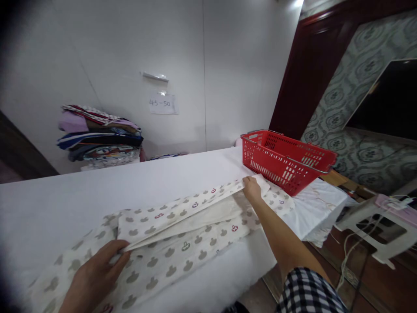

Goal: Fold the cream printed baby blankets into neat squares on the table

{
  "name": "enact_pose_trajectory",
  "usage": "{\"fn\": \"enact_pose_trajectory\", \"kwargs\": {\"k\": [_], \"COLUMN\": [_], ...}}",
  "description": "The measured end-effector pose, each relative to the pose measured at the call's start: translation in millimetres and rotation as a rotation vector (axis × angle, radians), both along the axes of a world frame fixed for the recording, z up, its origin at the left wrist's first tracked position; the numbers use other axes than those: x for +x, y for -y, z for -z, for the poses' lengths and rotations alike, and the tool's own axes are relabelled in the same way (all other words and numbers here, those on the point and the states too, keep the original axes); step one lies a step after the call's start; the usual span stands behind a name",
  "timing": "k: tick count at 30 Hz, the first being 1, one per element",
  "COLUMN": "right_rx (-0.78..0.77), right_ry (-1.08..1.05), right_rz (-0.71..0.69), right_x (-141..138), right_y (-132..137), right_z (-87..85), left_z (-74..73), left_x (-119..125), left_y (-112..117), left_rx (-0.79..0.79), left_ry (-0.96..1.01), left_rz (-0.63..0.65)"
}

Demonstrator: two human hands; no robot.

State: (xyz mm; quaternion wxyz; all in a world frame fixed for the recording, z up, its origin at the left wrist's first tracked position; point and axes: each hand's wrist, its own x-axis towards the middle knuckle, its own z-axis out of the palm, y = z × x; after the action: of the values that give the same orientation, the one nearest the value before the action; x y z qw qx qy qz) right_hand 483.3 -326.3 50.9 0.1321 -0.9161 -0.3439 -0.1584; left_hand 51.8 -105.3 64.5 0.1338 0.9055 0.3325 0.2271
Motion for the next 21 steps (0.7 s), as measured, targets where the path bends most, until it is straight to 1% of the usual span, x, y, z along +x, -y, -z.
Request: {"fn": "enact_pose_trajectory", "kwargs": {"k": [2, 6, 8, 10, 13, 15, 17, 19, 21], "right_rx": [0.023, 0.080, 0.020, -0.085, -0.178, -0.190, -0.189, -0.175, -0.150], "right_ry": [0.036, 0.143, 0.139, 0.088, 0.021, -0.002, -0.012, -0.004, 0.027], "right_rz": [0.056, 0.235, 0.247, 0.217, 0.220, 0.269, 0.318, 0.349, 0.366], "right_x": [16.0, 42.4, 53.2, 62.1, 73.0, 79.5, 85.7, 91.9, 98.3], "right_y": [-5.4, -18.9, -20.9, -16.4, 1.0, 14.1, 22.9, 25.0, 21.6], "right_z": [-22.9, -74.5, -91.9, -98.3, -92.2, -86.2, -84.8, -89.8, -99.8], "left_z": [-1.7, -5.4, -6.8, -6.9, -5.1, -4.3, -5.1, -7.0, -8.5], "left_x": [1.0, 4.0, 4.0, 2.6, 0.4, 0.9, 3.2, 6.1, 7.7], "left_y": [1.2, 0.7, -1.0, -2.7, -3.9, -3.5, -2.8, -3.0, -5.5], "left_rx": [0.007, -0.006, -0.025, -0.051, -0.090, -0.107, -0.121, -0.108, -0.059], "left_ry": [0.015, 0.036, 0.040, 0.040, 0.021, -0.002, -0.024, -0.017, 0.013], "left_rz": [-0.011, -0.058, -0.076, -0.090, -0.108, -0.114, -0.115, -0.116, -0.135]}}
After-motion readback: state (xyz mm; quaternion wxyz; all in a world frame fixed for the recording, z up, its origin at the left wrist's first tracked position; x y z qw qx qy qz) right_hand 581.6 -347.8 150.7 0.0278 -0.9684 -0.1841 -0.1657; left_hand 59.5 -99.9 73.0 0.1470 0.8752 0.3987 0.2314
